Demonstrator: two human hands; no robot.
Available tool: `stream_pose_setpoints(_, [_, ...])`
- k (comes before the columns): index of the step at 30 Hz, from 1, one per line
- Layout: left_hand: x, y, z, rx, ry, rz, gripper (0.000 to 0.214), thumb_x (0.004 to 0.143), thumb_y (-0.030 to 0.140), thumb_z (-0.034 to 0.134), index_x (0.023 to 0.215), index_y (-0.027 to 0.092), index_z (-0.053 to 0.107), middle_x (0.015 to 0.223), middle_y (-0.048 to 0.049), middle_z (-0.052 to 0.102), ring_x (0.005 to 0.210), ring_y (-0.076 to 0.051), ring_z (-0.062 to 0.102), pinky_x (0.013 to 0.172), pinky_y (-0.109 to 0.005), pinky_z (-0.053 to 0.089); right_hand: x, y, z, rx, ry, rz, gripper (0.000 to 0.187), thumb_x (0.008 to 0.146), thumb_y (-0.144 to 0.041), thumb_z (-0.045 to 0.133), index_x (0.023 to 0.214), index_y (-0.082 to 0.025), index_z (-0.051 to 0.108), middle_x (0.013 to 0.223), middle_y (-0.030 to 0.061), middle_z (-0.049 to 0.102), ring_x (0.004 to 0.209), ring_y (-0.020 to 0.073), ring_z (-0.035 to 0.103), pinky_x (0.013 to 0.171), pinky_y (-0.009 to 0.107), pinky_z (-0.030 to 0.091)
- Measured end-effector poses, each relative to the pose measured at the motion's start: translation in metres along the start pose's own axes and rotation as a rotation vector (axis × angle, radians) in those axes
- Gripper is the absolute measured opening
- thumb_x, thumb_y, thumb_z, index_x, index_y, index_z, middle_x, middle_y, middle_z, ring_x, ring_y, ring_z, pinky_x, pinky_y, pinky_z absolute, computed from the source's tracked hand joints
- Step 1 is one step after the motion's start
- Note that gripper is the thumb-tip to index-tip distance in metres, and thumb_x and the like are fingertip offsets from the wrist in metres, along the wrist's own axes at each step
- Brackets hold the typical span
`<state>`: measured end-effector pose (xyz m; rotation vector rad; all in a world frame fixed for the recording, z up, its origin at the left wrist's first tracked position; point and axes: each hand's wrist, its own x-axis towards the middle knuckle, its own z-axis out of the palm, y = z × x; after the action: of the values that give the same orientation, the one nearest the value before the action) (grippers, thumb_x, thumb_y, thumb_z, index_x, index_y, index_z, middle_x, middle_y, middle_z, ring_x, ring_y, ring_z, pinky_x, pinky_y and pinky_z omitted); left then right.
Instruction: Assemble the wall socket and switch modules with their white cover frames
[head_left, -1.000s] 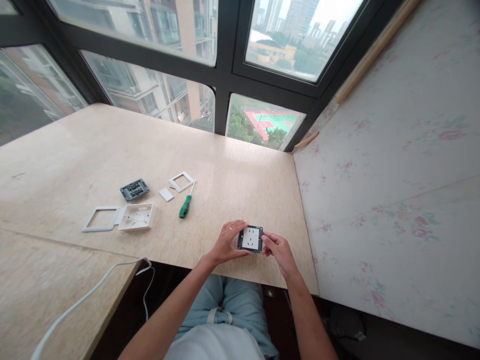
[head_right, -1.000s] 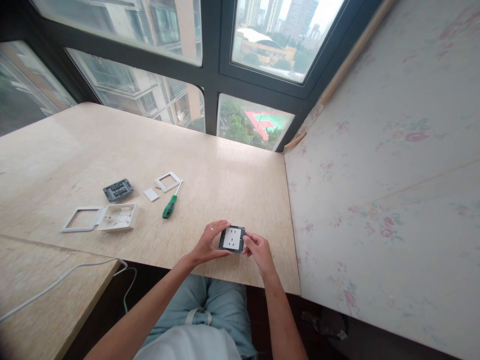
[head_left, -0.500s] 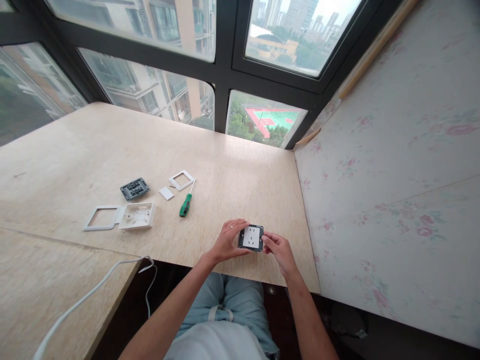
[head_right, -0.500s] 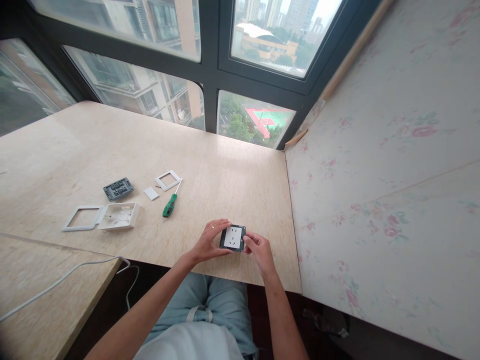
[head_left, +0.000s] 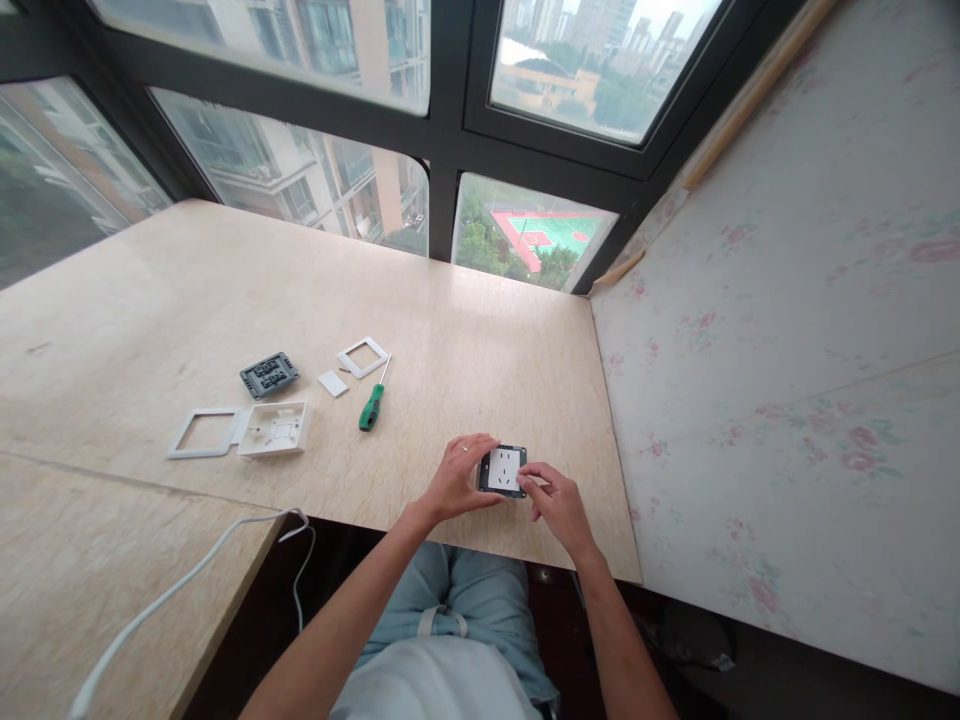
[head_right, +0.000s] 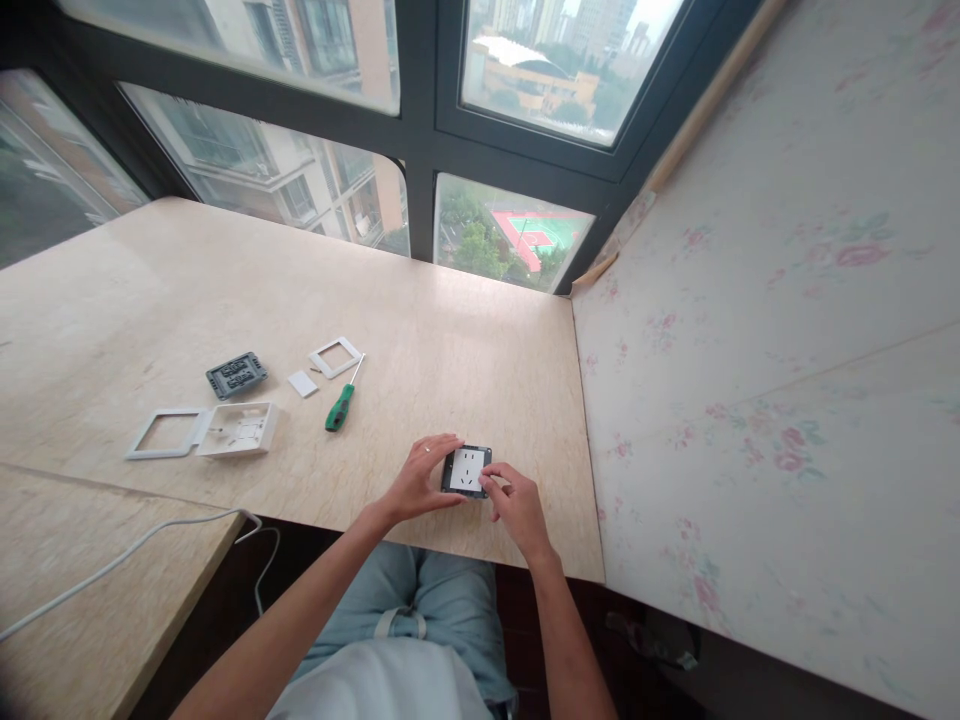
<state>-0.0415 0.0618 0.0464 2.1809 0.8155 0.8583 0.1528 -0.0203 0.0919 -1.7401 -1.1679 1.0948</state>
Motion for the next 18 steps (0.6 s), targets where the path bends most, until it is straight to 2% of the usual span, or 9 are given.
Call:
stream_pose_setpoints(3, [0.0004,0.0016,-0.0005,0.008,-0.012,-0.015,0.08,0.067,0.052,0.08,0.135,0.022,0.049,0.135,-0.0134,0.057,0.129,-0.031,0.049,0.109,-0.048,0.034,0.0002,0.0004,0.0003,-0.053,0.016,-0.036,0.031,0.086,-0.049,0.06,0.089,-0.02,0.07,0.084,0.0024,0.071,0.037,0.0089,0.051,0.038,0.024,0.037])
stream_pose_setpoints(6, [0.0006,0.0032,-0.0012,0.014,-0.02,-0.031,0.08,0.067,0.053,0.08,0.135,0.023,0.049,0.136,-0.0137,0.056,0.129,-0.032,0.049,0.109,-0.048,0.034,0.0014,0.003,0.0022,-0.09,0.074,-0.091,0.032,0.087,-0.05,0.058,0.089,-0.021,0.071,0.097,0.0059,0.072,0.042,0.0112,0.055,0.039,0.026,0.041])
stream_pose_setpoints(8, [0.0011,0.0048,-0.0019,0.02,-0.022,-0.032,0.081,0.067,0.053,0.08,0.135,0.023,0.048,0.136,-0.0141,0.056,0.129,-0.032,0.05,0.108,-0.048,0.034,0.0018,0.0047,0.0037,-0.141,0.14,-0.195,0.03,0.088,-0.048,0.057,0.086,-0.022,0.072,0.114,0.0089,0.069,0.064,0.0178,0.066,0.052,0.03,0.052])
stream_pose_setpoints(10, [0.002,0.0065,-0.0028,0.032,-0.027,-0.038,0.081,0.068,0.052,0.08,0.136,0.023,0.048,0.135,-0.0141,0.056,0.128,-0.032,0.05,0.108,-0.048,0.034,0.0012,0.0051,0.0051,-0.214,0.185,-0.323,0.026,0.09,-0.043,0.056,0.086,-0.023,0.072,0.124,0.0099,0.064,0.088,0.0229,0.068,0.074,0.037,0.056])
stream_pose_setpoints(11, [0.0024,0.0071,-0.0033,0.042,-0.031,-0.042,0.08,0.068,0.051,0.08,0.136,0.023,0.047,0.134,-0.0139,0.057,0.127,-0.032,0.05,0.108,-0.048,0.033,0.0004,0.0047,0.0056,-0.252,0.196,-0.372,0.025,0.092,-0.04,0.055,0.087,-0.023,0.072,0.124,0.0102,0.063,0.093,0.0235,0.067,0.081,0.039,0.055])
stream_pose_setpoints(13, [0.003,0.0074,-0.0042,0.066,-0.041,-0.048,0.079,0.069,0.049,0.079,0.137,0.024,0.047,0.134,-0.0133,0.058,0.127,-0.032,0.051,0.109,-0.048,0.033,-0.0014,0.0027,0.0062,-0.303,0.212,-0.434,0.024,0.094,-0.037,0.051,0.089,-0.024,0.071,0.119,0.0107,0.063,0.094,0.0226,0.066,0.085,0.039,0.054])
stream_pose_setpoints(16, [0.0025,0.0048,-0.0054,0.075,-0.026,-0.054,0.079,0.07,0.049,0.079,0.137,0.024,0.046,0.134,-0.013,0.057,0.128,-0.032,0.05,0.108,-0.048,0.033,-0.0036,-0.0004,0.0054,-0.282,0.27,-0.498,0.022,0.096,-0.034,0.049,0.09,-0.023,0.067,0.103,0.01,0.064,0.095,0.0223,0.063,0.085,0.038,0.053])
stream_pose_setpoints(18, [0.0015,0.0017,-0.0058,0.068,-0.014,-0.062,0.081,0.069,0.051,0.08,0.137,0.024,0.046,0.136,-0.0132,0.056,0.129,-0.032,0.049,0.109,-0.049,0.033,-0.004,-0.0001,0.0037,-0.211,0.329,-0.493,0.019,0.096,-0.034,0.05,0.091,-0.022,0.063,0.095,0.0083,0.064,0.089,0.0209,0.062,0.08,0.036,0.053])
